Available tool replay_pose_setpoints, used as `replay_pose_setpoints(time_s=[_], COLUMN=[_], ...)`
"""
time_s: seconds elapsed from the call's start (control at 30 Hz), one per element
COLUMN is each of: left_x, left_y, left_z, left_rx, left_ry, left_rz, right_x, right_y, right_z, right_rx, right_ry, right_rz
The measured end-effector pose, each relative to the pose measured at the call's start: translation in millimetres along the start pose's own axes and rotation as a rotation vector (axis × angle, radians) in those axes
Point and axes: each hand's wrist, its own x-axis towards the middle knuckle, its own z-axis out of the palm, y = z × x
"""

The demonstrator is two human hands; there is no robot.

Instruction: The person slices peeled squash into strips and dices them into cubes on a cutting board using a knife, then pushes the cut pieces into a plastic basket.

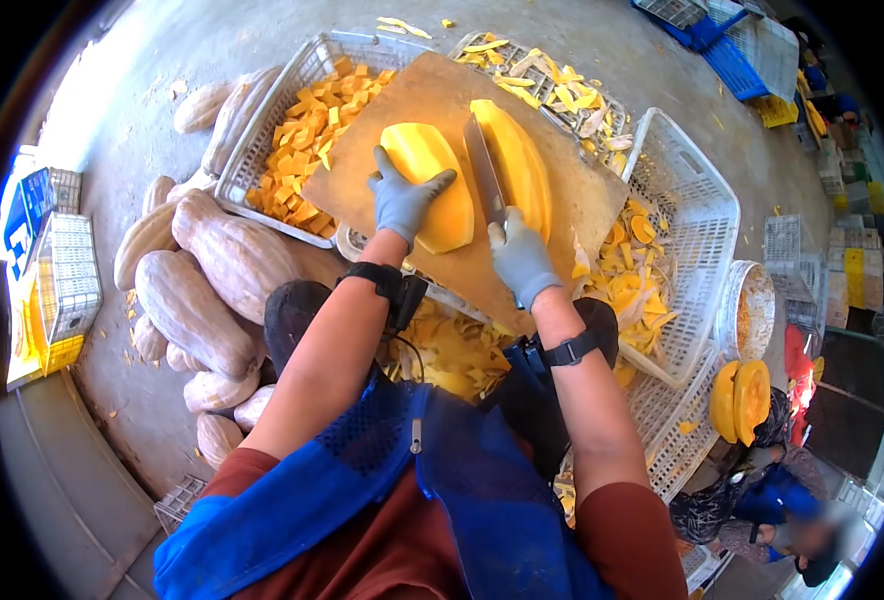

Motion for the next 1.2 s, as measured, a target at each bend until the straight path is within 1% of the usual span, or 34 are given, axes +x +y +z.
replay_pose_setpoints(time_s=[0.1,0.2,0.3,0.33,0.43,0.53,0.63,0.73,0.83,0.9,1.0,1.1,1.2], left_x=[11.0,21.6,28.9,31.2,40.7,41.7,39.2,35.3,35.1,33.7,35.6,35.9,37.5], left_y=[-17.3,-31.8,-33.6,-31.6,-34.8,-40.0,-40.7,-39.0,-42.6,-40.8,-43.0,-48.4,-51.2], left_z=[16.0,28.9,18.3,14.9,17.0,28.3,34.9,33.4,37.6,36.5,37.7,40.7,41.9], left_rx=[-0.441,-0.737,-0.833,-0.827,-0.670,-0.509,-0.424,-0.399,-0.367,-0.384,-0.403,-0.441,-0.453], left_ry=[-0.134,-0.139,-0.193,-0.192,-0.119,0.025,0.041,0.037,0.093,0.085,0.079,0.070,0.085], left_rz=[-0.014,0.048,-0.115,-0.093,-0.028,0.111,0.065,0.074,0.107,0.107,0.095,0.111,0.139], right_x=[-5.9,-8.9,2.9,8.3,24.5,39.7,52.3,56.7,61.0,70.2,81.1,96.7,111.1], right_y=[-38.7,-55.4,-58.2,-61.3,-75.6,-83.6,-82.9,-87.3,-100.9,-107.5,-140.3,-146.4,-146.3], right_z=[-25.4,-39.8,-41.8,-40.7,-35.9,-32.6,-27.5,-28.6,-31.7,-33.8,-56.7,-53.5,-29.6], right_rx=[0.018,0.038,0.145,0.119,0.058,0.035,0.007,-0.013,-0.052,-0.100,0.022,0.025,-0.047], right_ry=[-0.042,-0.025,-0.104,-0.113,-0.132,-0.158,-0.228,-0.285,-0.358,-0.414,-0.561,-0.627,-0.636], right_rz=[0.119,0.080,0.022,-0.003,-0.056,-0.054,-0.036,-0.024,0.014,0.016,0.204,0.251,0.253])
